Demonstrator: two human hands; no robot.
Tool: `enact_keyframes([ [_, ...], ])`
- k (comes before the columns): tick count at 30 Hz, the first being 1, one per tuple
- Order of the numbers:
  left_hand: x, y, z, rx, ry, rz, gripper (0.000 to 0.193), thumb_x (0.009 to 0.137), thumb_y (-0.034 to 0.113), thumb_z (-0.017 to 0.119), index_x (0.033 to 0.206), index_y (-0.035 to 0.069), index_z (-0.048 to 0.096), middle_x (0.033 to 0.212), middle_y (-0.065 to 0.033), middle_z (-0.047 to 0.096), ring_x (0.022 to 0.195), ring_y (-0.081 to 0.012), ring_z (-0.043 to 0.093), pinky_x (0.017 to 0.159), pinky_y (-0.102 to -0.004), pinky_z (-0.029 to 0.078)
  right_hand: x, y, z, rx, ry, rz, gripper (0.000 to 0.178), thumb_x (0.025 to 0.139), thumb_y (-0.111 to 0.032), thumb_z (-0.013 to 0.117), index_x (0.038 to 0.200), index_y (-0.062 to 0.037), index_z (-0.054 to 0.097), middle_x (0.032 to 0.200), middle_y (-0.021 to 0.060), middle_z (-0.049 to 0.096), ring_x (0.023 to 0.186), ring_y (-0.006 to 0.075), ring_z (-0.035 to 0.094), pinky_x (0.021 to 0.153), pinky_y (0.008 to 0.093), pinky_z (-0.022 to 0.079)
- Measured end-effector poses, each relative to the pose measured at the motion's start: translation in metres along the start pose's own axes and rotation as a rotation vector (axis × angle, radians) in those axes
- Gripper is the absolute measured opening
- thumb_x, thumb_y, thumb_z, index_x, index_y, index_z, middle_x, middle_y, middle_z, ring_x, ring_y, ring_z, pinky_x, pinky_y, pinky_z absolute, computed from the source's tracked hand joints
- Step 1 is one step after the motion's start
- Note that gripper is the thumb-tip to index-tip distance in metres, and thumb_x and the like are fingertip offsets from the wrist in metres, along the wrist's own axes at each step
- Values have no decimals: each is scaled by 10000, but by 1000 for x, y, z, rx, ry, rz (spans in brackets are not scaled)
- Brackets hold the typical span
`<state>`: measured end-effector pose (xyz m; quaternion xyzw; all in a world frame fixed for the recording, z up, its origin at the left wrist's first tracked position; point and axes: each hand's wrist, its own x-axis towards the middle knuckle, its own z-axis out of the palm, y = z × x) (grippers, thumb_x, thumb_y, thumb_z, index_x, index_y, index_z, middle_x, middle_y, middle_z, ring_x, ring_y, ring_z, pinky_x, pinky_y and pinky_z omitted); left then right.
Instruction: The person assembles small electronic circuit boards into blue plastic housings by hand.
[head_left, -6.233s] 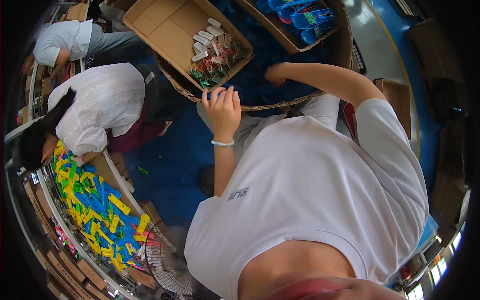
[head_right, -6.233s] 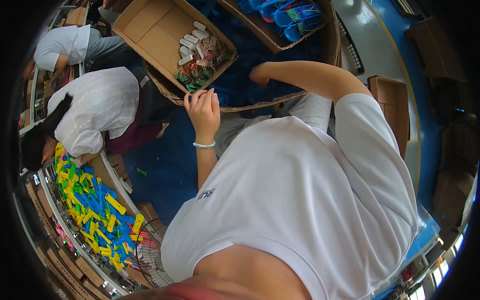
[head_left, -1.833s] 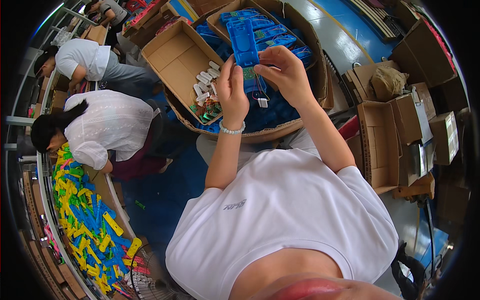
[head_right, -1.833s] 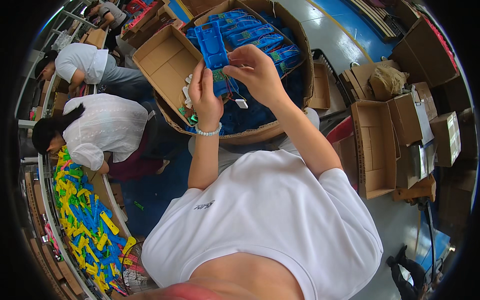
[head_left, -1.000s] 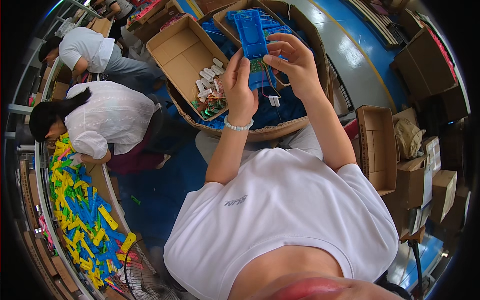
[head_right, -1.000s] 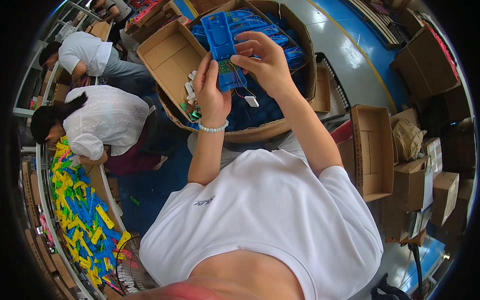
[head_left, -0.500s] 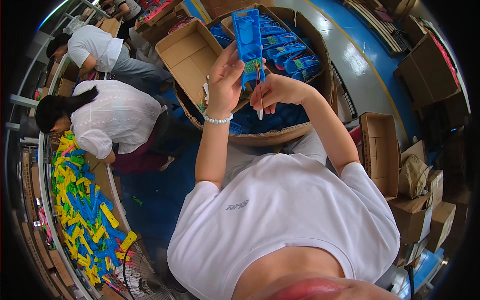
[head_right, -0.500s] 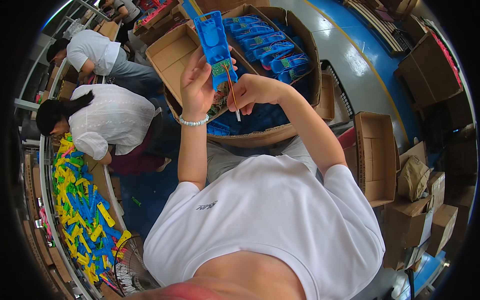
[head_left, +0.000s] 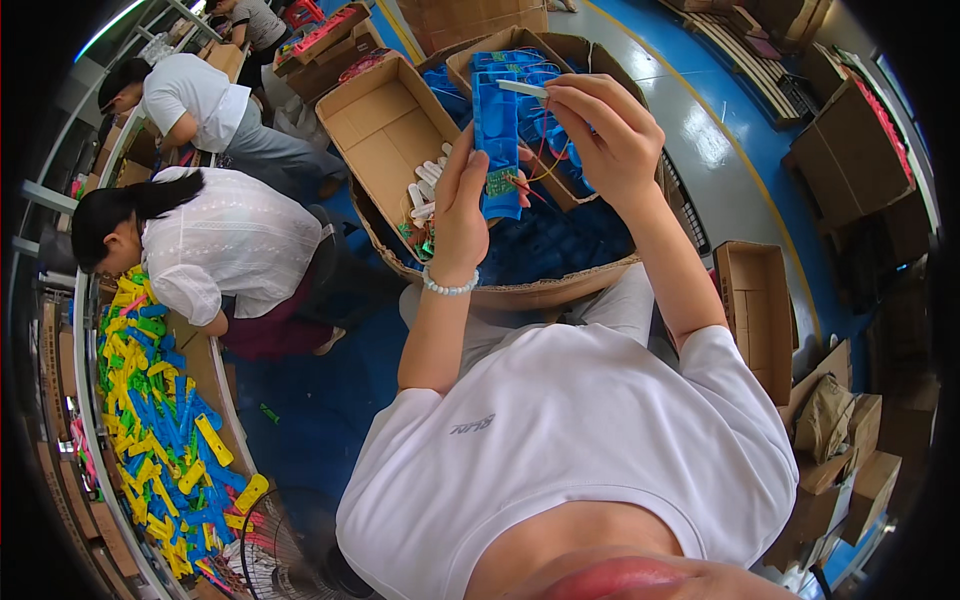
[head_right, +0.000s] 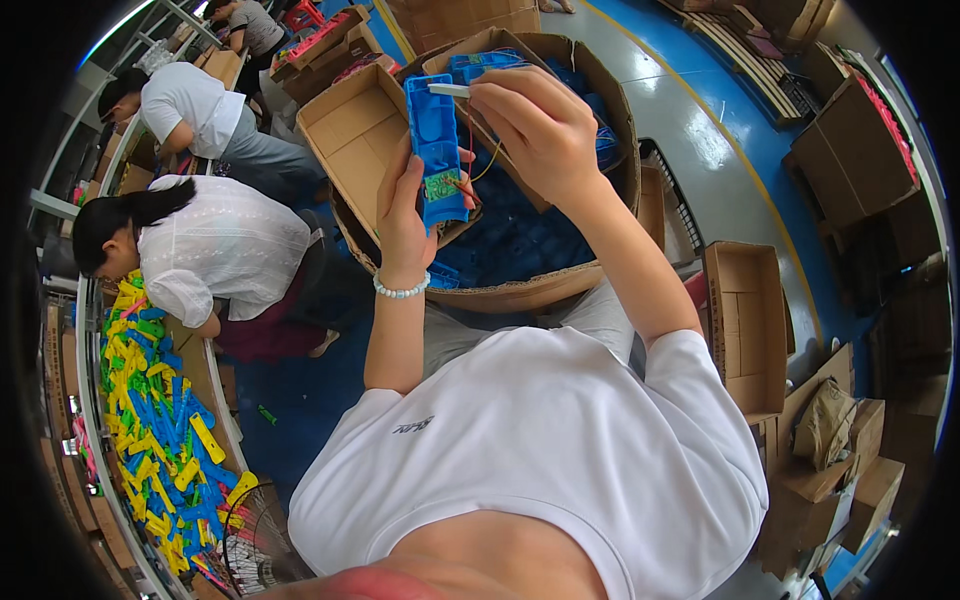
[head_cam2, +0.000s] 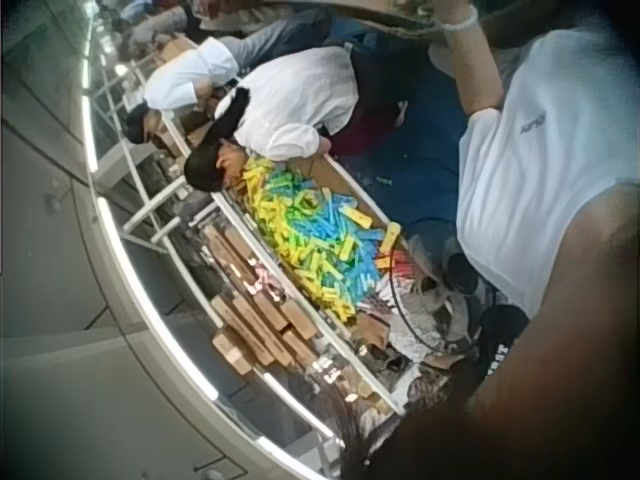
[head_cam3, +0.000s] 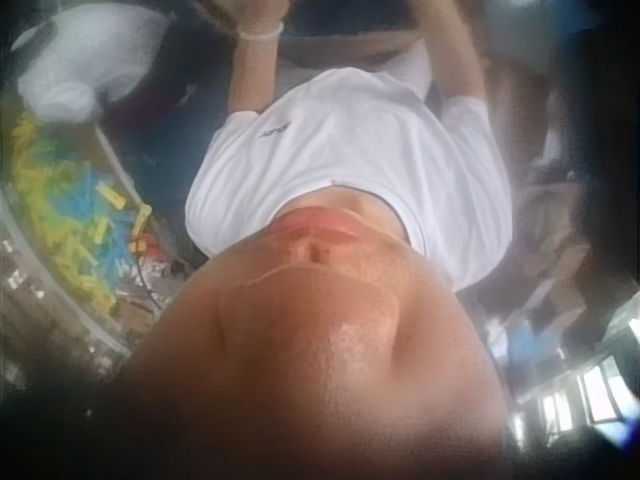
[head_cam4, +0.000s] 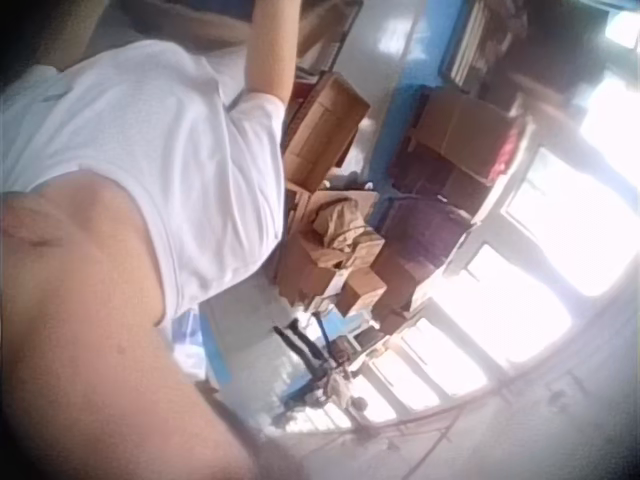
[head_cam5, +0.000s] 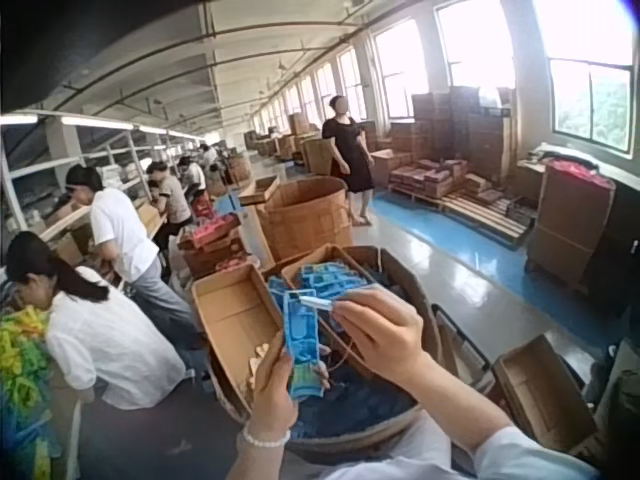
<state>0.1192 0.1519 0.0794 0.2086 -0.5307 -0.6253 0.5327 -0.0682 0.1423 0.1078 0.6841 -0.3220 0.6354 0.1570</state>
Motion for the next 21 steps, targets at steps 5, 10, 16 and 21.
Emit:
enact_keyframes([
  [5, 2, -13, -5, 178, -35, -59, 464, 1059, 263, 430, 1452, 18, 406, 995, -131, 650, 705, -135, 634, 592, -268, 550, 9, 18, 10, -36, -114, -187, 273, 689, -10, 754, 959, -28, 713, 870, 77, 650, 758, 236, 648, 652, 321, 548],
  [10, 1, -21, -4, -30, -42, -141, 408, 1050, 232, 417, 1365, -26, 451, 971, -184, 634, 657, -204, 636, 530, -310, 535, -5, 33, 22, 189, -183, 238, 125, 742, -14, 768, 865, -39, 765, 755, 79, 646, 734, 208, 629, 638, 299, 498],
  [16, 7, -38, -7, -154, -59, -185, 442, 1041, 262, 434, 1370, -33, 438, 971, -195, 630, 643, -212, 637, 514, -320, 529, -30, 57, 34, 880, -207, 739, 295, 865, -111, 741, 1139, -20, 683, 1099, 72, 667, 972, 144, 619, 789, 289, 516],
  [21, 7, -37, 0, -66, -100, -163, 446, 1037, 280, 440, 1355, -33, 443, 967, -198, 624, 638, -213, 638, 509, -323, 529, -29, 56, 25, 1379, -252, 1148, 523, 861, -168, 739, 1320, -38, 524, 1200, 128, 630, 1084, 188, 615, 874, 338, 541],
])
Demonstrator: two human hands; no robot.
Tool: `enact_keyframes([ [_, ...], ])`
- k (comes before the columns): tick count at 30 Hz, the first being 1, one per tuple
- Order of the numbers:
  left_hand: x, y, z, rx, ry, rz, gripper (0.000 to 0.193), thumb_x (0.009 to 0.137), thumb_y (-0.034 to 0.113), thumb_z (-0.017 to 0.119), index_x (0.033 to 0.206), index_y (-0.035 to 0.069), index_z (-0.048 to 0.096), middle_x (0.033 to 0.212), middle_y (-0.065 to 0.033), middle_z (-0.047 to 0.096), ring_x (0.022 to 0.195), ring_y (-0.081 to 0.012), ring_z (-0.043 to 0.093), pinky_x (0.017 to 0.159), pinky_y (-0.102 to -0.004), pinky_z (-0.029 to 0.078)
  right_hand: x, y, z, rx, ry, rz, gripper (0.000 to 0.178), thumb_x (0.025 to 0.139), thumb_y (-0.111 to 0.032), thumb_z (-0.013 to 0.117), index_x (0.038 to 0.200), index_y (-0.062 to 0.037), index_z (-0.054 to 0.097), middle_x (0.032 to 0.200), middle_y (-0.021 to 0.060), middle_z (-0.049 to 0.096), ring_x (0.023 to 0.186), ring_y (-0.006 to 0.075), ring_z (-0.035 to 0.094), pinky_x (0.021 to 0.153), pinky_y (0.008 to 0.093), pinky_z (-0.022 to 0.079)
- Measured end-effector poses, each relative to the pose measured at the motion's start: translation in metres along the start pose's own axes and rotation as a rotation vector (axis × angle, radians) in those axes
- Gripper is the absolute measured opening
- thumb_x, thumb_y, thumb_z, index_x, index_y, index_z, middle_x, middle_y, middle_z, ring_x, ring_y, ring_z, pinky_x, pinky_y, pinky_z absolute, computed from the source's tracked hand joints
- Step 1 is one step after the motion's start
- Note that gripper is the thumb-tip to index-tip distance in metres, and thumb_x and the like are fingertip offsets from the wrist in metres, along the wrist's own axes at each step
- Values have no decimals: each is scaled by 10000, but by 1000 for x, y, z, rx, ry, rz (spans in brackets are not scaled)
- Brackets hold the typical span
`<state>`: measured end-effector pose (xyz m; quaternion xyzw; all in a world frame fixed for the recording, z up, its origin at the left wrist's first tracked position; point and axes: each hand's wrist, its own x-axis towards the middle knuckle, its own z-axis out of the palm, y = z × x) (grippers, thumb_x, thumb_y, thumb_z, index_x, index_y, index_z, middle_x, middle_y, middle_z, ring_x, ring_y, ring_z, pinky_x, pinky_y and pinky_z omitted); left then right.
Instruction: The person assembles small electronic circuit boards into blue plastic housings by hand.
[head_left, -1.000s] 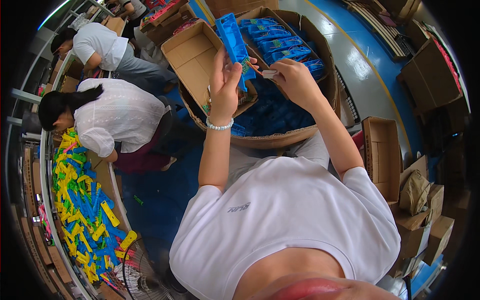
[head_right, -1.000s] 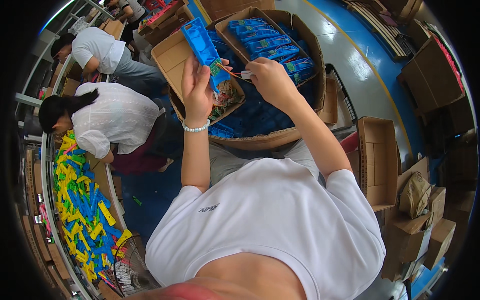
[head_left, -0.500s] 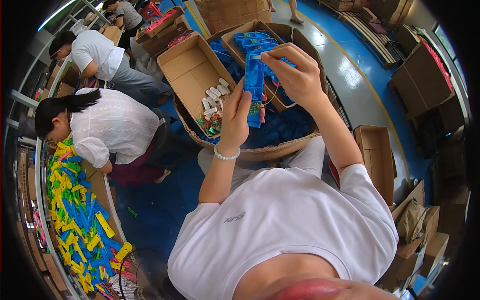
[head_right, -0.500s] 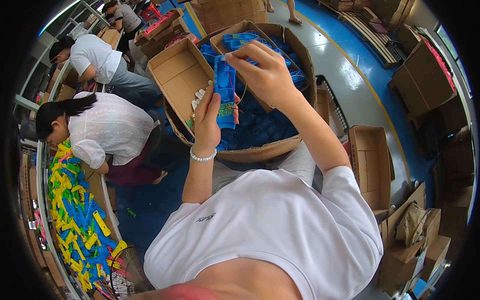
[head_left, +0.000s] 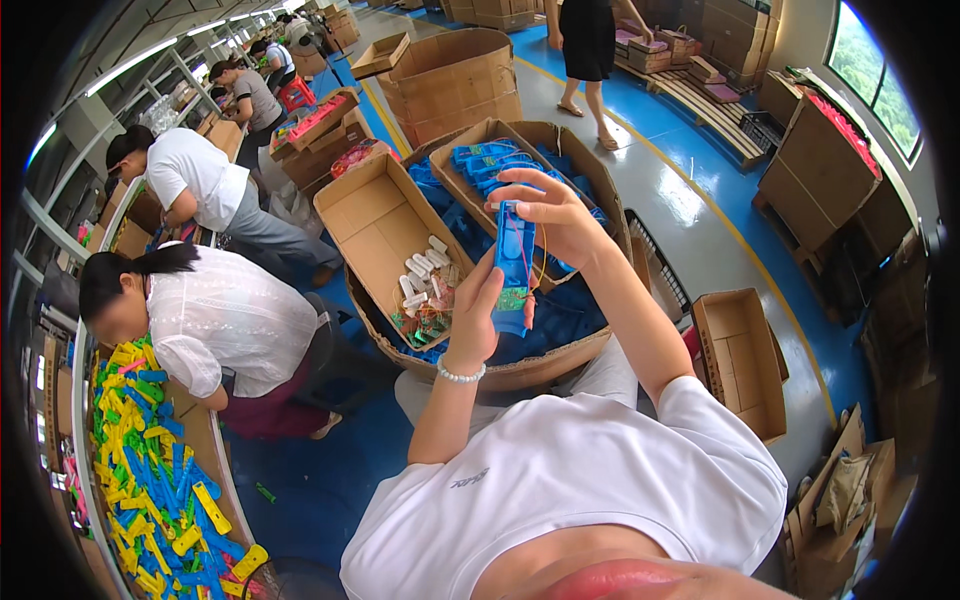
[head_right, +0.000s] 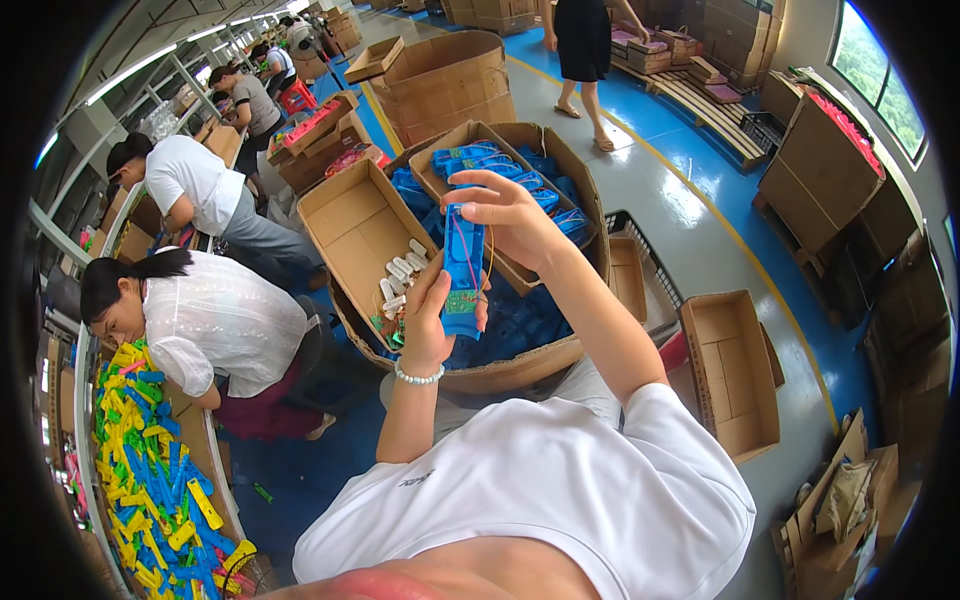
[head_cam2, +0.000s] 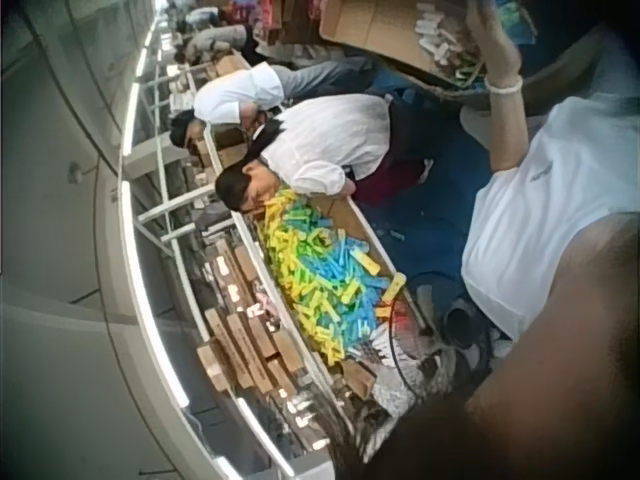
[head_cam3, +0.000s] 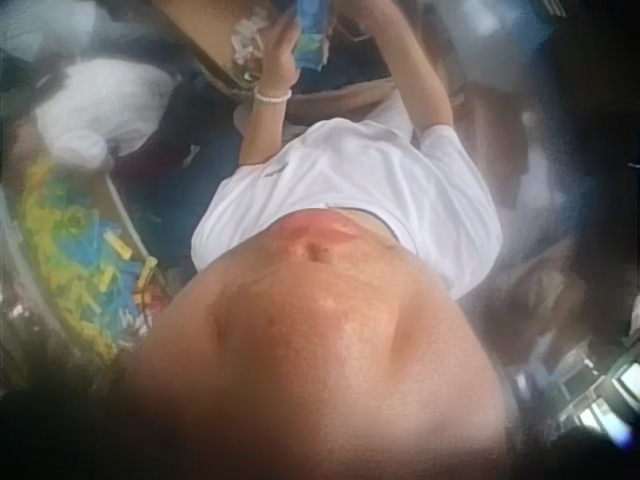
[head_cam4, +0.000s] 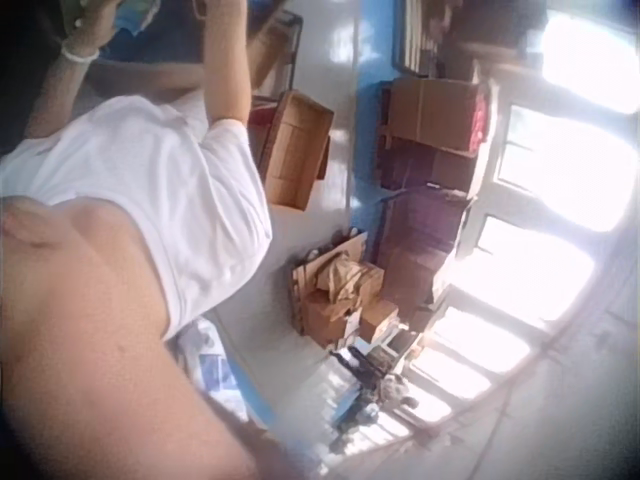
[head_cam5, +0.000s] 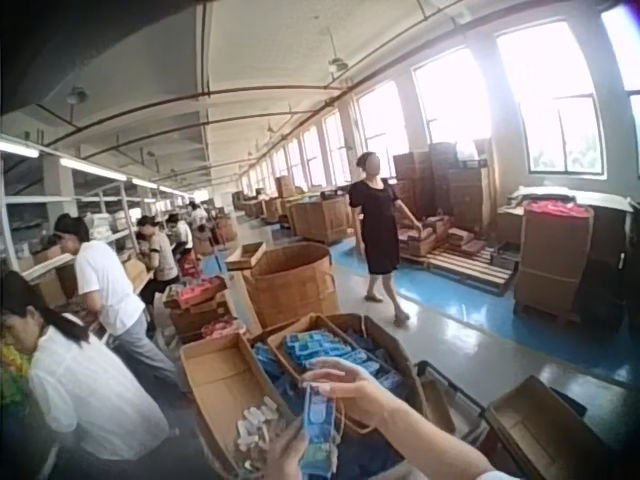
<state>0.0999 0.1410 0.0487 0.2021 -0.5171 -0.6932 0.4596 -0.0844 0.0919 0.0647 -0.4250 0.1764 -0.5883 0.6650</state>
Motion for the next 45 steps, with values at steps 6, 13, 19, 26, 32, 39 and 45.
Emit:
enact_keyframes([
  [6, 20, 0, 2, -314, -122, 68, 427, 1048, 330, 406, 1295, -16, 447, 1008, -237, 592, 644, -229, 620, 500, -331, 511, 13, 9, -10, 37, -89, -248, 422, 939, -225, 636, 1258, 48, 591, 1214, 179, 631, 1090, 215, 634, 920, 349, 535],
  [13, 14, -1, 9, -419, -149, -16, 409, 1059, 330, 371, 1222, -32, 472, 986, -247, 591, 618, -234, 616, 474, -332, 507, 16, -3, -19, -1200, 150, -1043, 244, 781, 84, 657, 1014, 18, 677, 932, 136, 697, 824, 246, 694, 702, 307, 553],
  [19, 5, 9, 25, -91, -5, 86, 415, 1062, 328, 363, 1215, -39, 481, 956, -245, 612, 594, -239, 631, 465, -334, 524, 13, 39, -3, -645, 380, -675, 108, 847, 60, 657, 950, 31, 664, 816, 63, 684, 699, 94, 612, 619, 250, 497],
  [26, 16, -3, -7, 102, 77, 249, 373, 1055, 252, 412, 1355, 66, 291, 952, -275, 633, 606, -257, 653, 479, -334, 543, -15, 20, 22, 46, 71, -155, 194, 907, -64, 666, 1074, 36, 670, 893, 38, 692, 727, 96, 600, 588, 222, 446],
  [32, 19, -15, -12, 240, 73, 248, 359, 1049, 195, 407, 1372, 87, 291, 956, -244, 649, 638, -243, 662, 519, -327, 565, -13, 27, 19, -243, 164, -183, 214, 903, -108, 690, 1071, 21, 661, 865, 51, 688, 672, 82, 568, 537, 230, 434],
  [39, 20, -34, -19, 281, 107, 316, 386, 1049, 220, 401, 1395, 59, 342, 981, -199, 659, 663, -222, 668, 549, -329, 579, -15, 20, 26, -287, 197, -113, 304, 894, -122, 690, 1155, 16, 615, 893, 78, 684, 556, 93, 514, 494, 228, 425],
  [45, 22, -13, 0, 20, 152, 268, 403, 1044, 300, 418, 1311, 7, 487, 1027, -186, 657, 694, -229, 653, 564, -340, 554, -20, 19, 21, -156, 166, -64, 354, 876, -83, 686, 1207, 9, 603, 1061, 111, 660, 867, 134, 611, 656, 287, 536],
])
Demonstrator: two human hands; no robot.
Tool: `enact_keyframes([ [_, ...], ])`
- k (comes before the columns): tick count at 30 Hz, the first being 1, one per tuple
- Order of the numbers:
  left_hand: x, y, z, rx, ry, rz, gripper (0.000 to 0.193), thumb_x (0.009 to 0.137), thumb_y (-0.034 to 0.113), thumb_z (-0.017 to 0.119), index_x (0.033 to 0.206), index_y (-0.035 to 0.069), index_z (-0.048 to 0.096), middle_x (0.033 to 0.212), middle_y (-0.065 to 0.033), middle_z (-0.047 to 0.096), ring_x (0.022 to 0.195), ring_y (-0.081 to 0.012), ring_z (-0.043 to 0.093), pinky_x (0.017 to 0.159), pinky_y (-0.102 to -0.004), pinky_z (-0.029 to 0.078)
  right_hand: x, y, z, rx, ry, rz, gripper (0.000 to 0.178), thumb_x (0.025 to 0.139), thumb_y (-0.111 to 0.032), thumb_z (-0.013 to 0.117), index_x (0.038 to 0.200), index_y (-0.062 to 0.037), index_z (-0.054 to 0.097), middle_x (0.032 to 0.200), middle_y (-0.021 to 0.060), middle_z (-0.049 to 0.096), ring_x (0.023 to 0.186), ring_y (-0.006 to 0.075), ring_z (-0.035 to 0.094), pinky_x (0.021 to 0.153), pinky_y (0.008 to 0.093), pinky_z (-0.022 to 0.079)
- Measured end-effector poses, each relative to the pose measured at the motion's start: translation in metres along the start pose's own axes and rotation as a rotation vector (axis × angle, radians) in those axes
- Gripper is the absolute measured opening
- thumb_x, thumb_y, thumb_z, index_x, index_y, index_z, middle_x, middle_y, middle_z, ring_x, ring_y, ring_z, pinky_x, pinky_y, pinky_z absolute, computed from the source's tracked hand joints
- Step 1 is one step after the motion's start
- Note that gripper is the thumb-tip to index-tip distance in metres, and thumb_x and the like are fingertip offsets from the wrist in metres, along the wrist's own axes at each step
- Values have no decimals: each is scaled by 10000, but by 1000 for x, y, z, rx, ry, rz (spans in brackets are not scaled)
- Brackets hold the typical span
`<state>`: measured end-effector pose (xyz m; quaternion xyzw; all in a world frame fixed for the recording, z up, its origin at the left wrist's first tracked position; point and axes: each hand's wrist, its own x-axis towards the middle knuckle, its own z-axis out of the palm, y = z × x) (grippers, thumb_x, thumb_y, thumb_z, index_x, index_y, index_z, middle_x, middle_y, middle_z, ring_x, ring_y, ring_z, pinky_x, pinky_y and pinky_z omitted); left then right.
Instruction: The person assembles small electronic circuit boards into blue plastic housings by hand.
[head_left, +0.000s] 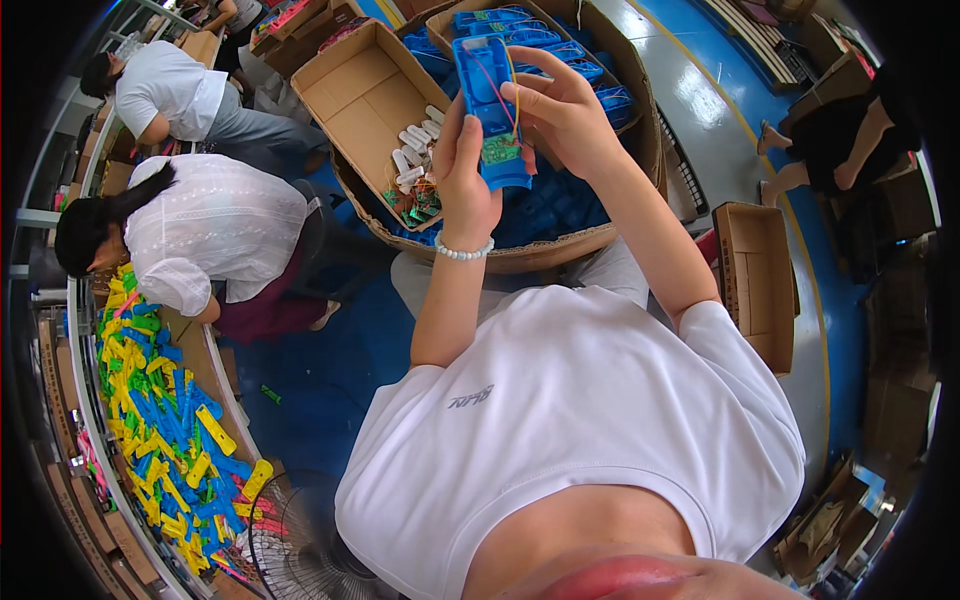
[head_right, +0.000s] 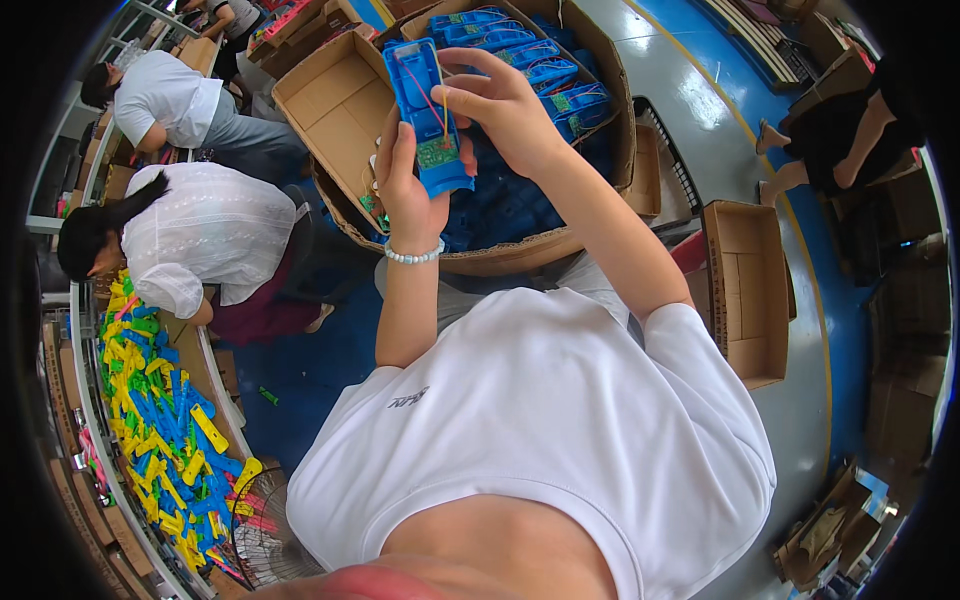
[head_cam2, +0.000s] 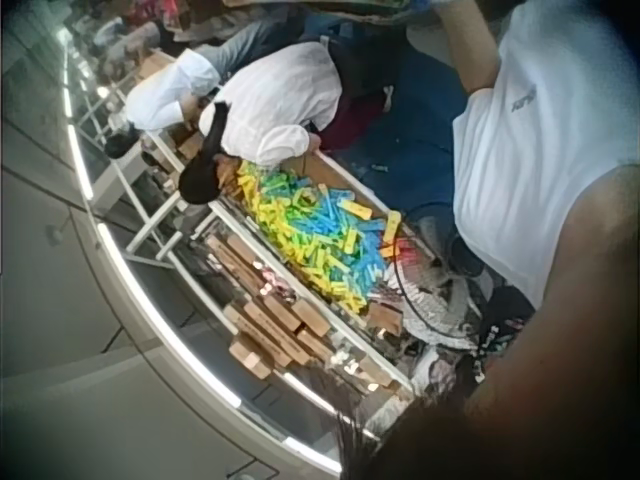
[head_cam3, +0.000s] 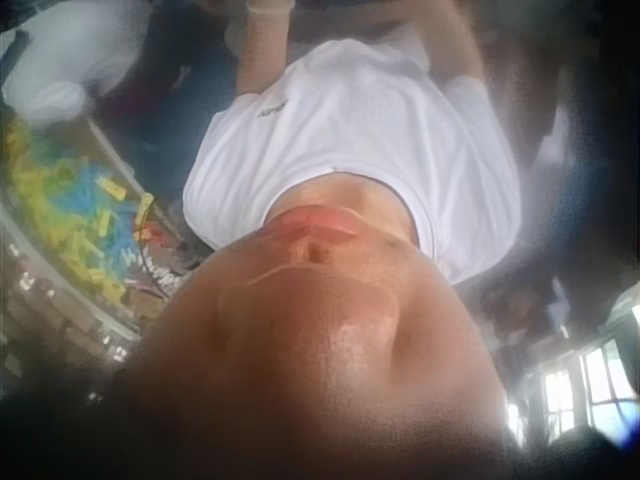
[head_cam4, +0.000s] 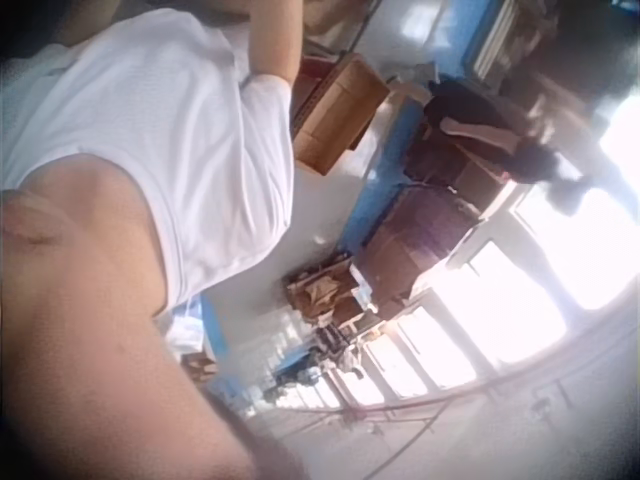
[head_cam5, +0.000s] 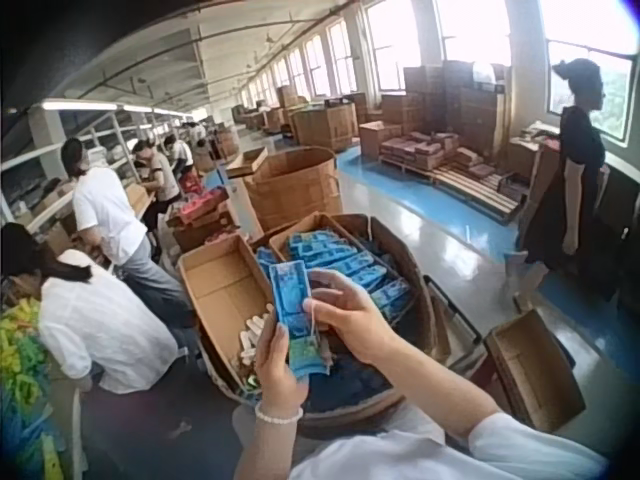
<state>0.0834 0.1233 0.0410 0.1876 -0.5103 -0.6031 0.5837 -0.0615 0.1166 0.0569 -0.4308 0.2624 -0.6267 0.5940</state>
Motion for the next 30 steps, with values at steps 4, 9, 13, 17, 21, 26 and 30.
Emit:
enact_keyframes([
  [4, 3, 5, -7, -250, 57, -87, 388, 1033, 327, 448, 1225, 9, 562, 1049, -165, 665, 749, -222, 651, 622, -338, 546, -9, 10, -8, -251, 27, -320, 339, 853, -46, 695, 1186, -45, 638, 1173, 53, 606, 1084, 150, 569, 898, 312, 485],
  [9, 4, 2, 0, -304, 283, -105, 333, 1015, 305, 504, 1169, 25, 600, 1050, -118, 679, 845, -189, 662, 723, -320, 557, -28, 12, 5, -494, -50, -338, 251, 812, 18, 746, 1052, -13, 681, 1203, 62, 505, 1093, 147, 547, 869, 279, 475],
  [13, 3, 3, 2, -235, 241, -57, 293, 1002, 287, 535, 1134, 38, 614, 1028, -87, 682, 897, -174, 666, 776, -317, 563, -28, 13, 9, -579, -21, -341, 225, 801, 17, 760, 1009, -22, 686, 1202, 55, 499, 1069, 134, 548, 860, 277, 476],
  [17, 0, 8, 5, -206, 243, -49, 277, 1003, 278, 532, 1121, 43, 619, 1016, -84, 681, 883, -172, 665, 751, -317, 568, -32, 10, 12, -551, -11, -287, 219, 780, 18, 778, 974, -28, 689, 1196, 41, 480, 1061, 117, 539, 839, 262, 476],
  [21, -3, 11, 8, -278, 212, -102, 266, 1007, 265, 521, 1125, 47, 617, 1012, -81, 679, 867, -168, 663, 738, -316, 568, -35, 6, 15, -489, -23, -333, 219, 763, 20, 789, 949, -27, 684, 1189, 39, 467, 1061, 107, 528, 826, 251, 471],
  [26, -6, 9, 12, -309, 181, -122, 269, 1017, 247, 494, 1149, 44, 611, 1009, -77, 678, 855, -162, 664, 739, -324, 570, -39, -2, 11, -446, -28, -261, 218, 736, -27, 826, 903, -57, 690, 1170, 44, 459, 1010, 128, 530, 795, 282, 487],
  [30, -7, 18, 20, -274, 146, -121, 258, 1016, 256, 525, 1136, 41, 601, 1012, -63, 687, 864, -136, 670, 754, -273, 545, -41, -5, 7, -433, -65, -302, 211, 732, -22, 828, 880, -56, 681, 1169, 41, 451, 991, 119, 523, 781, 281, 484],
])
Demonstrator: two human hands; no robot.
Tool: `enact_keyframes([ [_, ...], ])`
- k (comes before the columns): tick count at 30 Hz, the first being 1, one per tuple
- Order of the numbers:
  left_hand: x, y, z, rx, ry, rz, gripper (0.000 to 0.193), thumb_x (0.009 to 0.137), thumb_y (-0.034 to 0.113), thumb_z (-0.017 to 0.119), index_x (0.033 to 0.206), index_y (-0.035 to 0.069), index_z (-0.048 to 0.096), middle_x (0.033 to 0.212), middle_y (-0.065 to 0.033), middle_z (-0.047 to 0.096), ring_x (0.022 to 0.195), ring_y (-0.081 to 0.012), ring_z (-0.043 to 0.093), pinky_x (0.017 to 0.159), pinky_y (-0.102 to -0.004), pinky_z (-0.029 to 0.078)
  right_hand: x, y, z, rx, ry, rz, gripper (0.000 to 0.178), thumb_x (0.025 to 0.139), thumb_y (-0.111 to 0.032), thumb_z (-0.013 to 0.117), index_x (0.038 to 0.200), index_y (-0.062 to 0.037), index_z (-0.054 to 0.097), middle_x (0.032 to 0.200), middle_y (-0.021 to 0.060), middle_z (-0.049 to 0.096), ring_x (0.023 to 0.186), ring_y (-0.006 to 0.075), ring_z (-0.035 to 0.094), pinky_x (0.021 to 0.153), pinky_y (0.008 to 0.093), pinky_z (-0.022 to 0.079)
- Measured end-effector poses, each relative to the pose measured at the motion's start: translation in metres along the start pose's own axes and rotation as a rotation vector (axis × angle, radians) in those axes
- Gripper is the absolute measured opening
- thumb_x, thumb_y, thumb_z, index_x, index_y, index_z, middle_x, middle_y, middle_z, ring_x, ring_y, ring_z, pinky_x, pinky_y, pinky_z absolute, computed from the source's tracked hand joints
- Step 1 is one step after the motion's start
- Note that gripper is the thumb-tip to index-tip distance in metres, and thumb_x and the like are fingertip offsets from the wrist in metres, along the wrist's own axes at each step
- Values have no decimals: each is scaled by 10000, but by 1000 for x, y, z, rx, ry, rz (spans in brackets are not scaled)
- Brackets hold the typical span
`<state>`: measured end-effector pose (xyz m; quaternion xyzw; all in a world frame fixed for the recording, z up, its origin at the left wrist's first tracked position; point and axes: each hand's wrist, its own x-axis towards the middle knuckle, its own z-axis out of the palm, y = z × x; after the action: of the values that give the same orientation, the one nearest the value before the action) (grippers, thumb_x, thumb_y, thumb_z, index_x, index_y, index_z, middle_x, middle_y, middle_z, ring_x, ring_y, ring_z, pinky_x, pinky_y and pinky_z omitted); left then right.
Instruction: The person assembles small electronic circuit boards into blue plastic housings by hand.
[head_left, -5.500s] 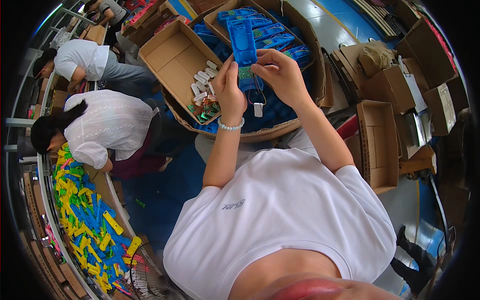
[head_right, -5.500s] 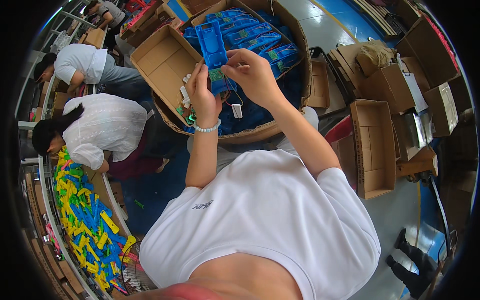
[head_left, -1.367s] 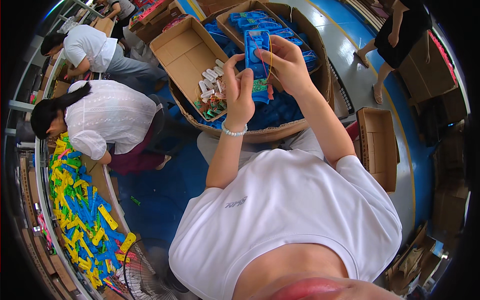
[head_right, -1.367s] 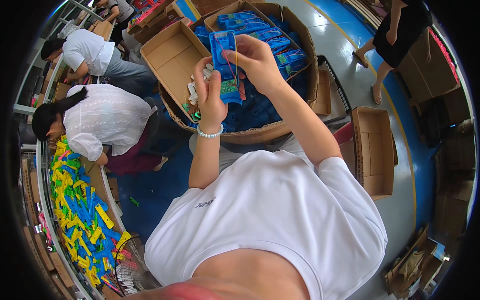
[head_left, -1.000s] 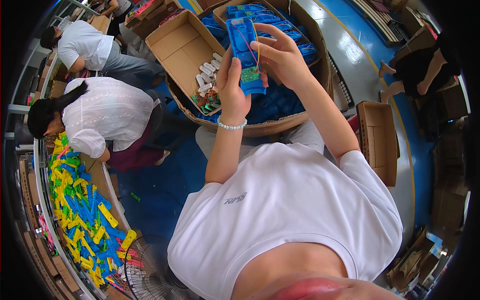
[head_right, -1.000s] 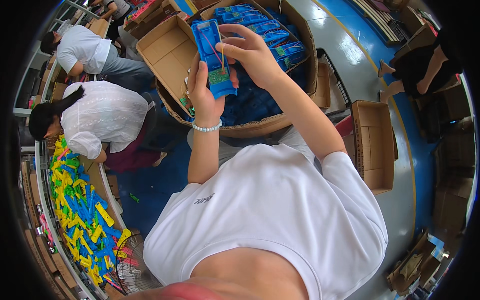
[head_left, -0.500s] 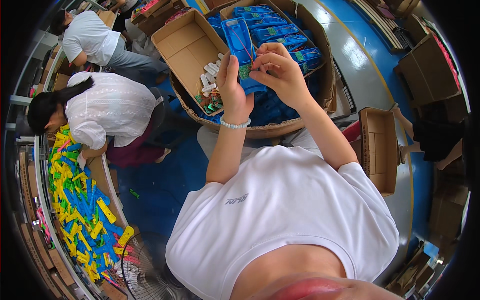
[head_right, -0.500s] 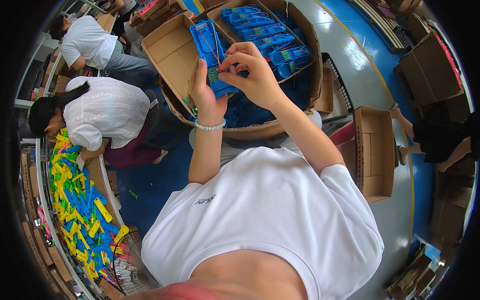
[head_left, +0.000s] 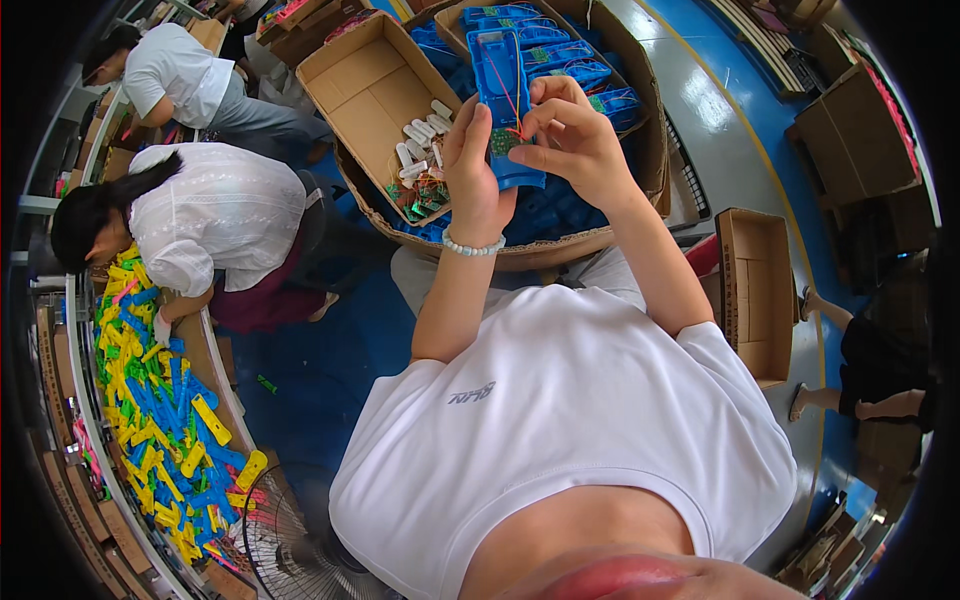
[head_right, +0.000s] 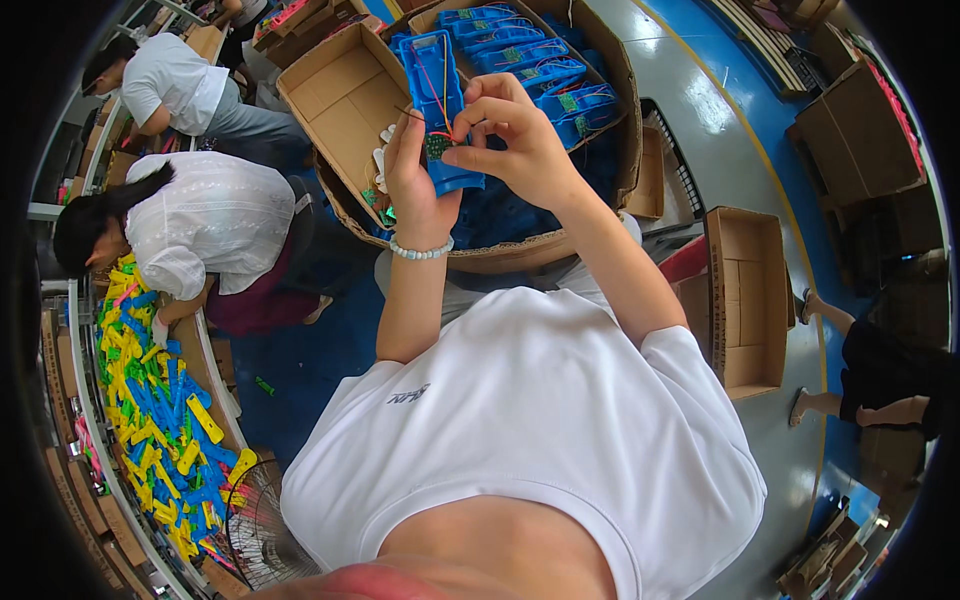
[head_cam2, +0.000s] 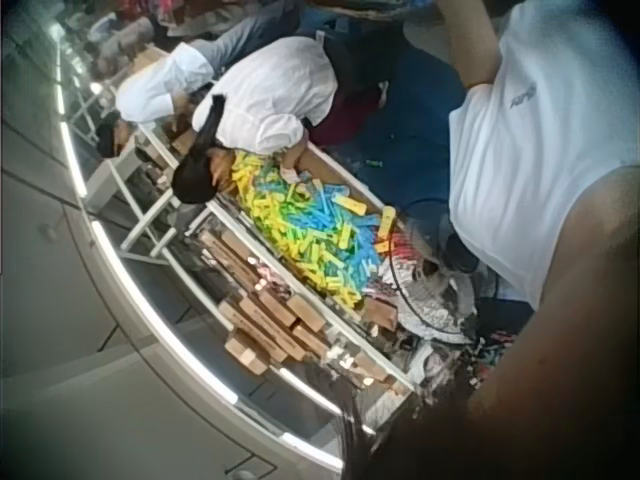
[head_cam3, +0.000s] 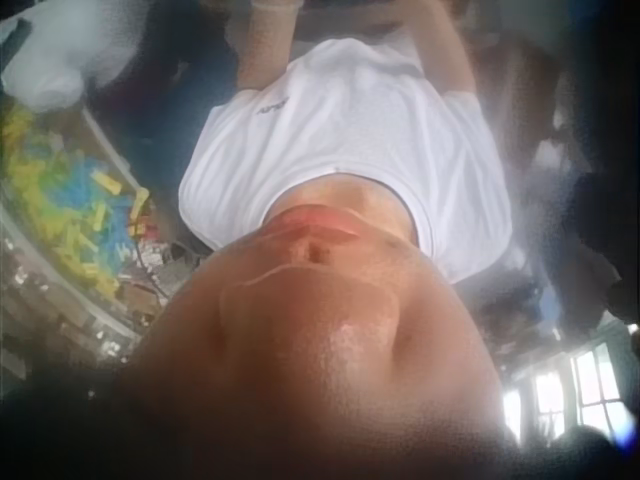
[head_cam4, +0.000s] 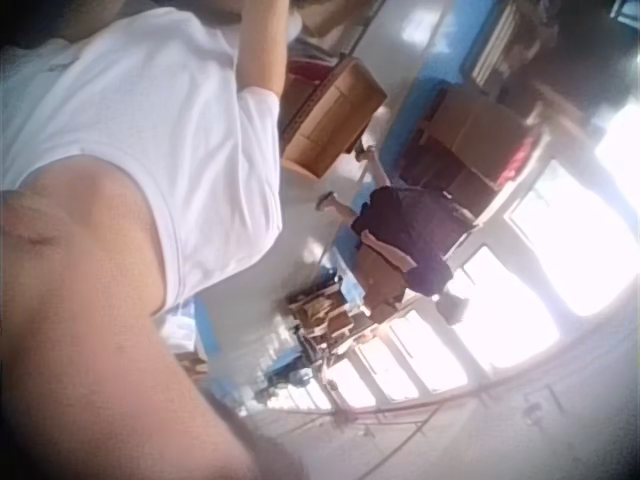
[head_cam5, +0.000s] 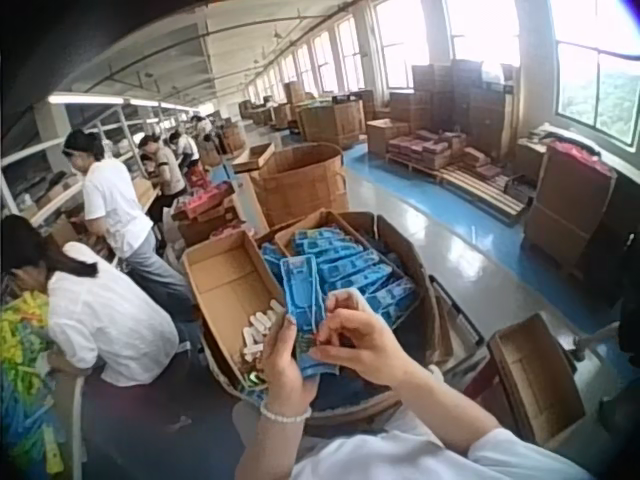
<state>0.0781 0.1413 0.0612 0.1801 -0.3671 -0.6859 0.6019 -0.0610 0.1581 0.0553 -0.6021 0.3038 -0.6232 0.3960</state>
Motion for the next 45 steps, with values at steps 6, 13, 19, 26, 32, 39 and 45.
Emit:
enact_keyframes([
  [6, 1, 11, 8, 164, 15, 80, 276, 1025, 231, 476, 1144, 18, 604, 1004, -116, 679, 766, -188, 675, 671, -329, 571, 0, 2, -5, 30, -107, -147, 233, 695, -40, 855, 834, -74, 670, 1235, 57, 446, 1101, 186, 501, 928, 326, 451],
  [13, 1, 22, -5, 135, 4, 38, 472, 1034, 378, 414, 1128, -58, 568, 1019, -228, 660, 645, -246, 641, 533, -335, 535, -15, -11, -25, 235, -304, -116, 347, 744, -242, 856, 981, -35, 708, 1408, 116, 476, 1300, 275, 474, 1034, 408, 425],
  [19, -16, 13, -1, 186, -274, 7, 440, 1042, 324, 391, 1213, -60, 518, 1026, -256, 650, 665, -267, 661, 526, -342, 545, 19, -17, -30, 234, 36, 129, 253, 910, -129, 686, 1129, -3, 671, 1129, 110, 684, 1067, 186, 636, 933, 331, 505],
  [26, -21, -3, -13, 587, -241, 269, 313, 1001, 98, 525, 1282, -38, 498, 1194, -152, 622, 1028, -206, 645, 897, -336, 536, 7, -17, -12, -23, 22, 104, 262, 882, -12, 678, 1143, 9, 663, 903, 68, 712, 817, 142, 683, 698, 249, 550],
  [32, -18, 18, 16, 472, -209, 457, 335, 948, 29, 574, 1278, -27, 555, 1305, -157, 566, 1220, -230, 552, 1042, -358, 439, -5, -37, -2, -535, 113, -292, 316, 787, 21, 724, 1101, 11, 689, 994, 128, 706, 843, 236, 696, 728, 290, 548],
  [39, -23, 10, 24, 137, -88, 308, 214, 955, 108, 517, 1075, -45, 608, 989, -214, 689, 1015, -333, 660, 961, -441, 507, -23, -20, -1, -230, 67, -215, 321, 801, 16, 739, 1118, 36, 689, 1017, 134, 712, 867, 196, 686, 764, 268, 533],
  [45, -33, 14, 24, 38, -185, 128, 230, 964, 150, 478, 1059, -12, 611, 905, -176, 674, 940, -325, 654, 1022, -557, 464, -28, -23, -21, -352, -69, -371, 177, 815, 9, 715, 991, 18, 735, 890, 148, 722, 780, 232, 700, 725, 275, 551],
])
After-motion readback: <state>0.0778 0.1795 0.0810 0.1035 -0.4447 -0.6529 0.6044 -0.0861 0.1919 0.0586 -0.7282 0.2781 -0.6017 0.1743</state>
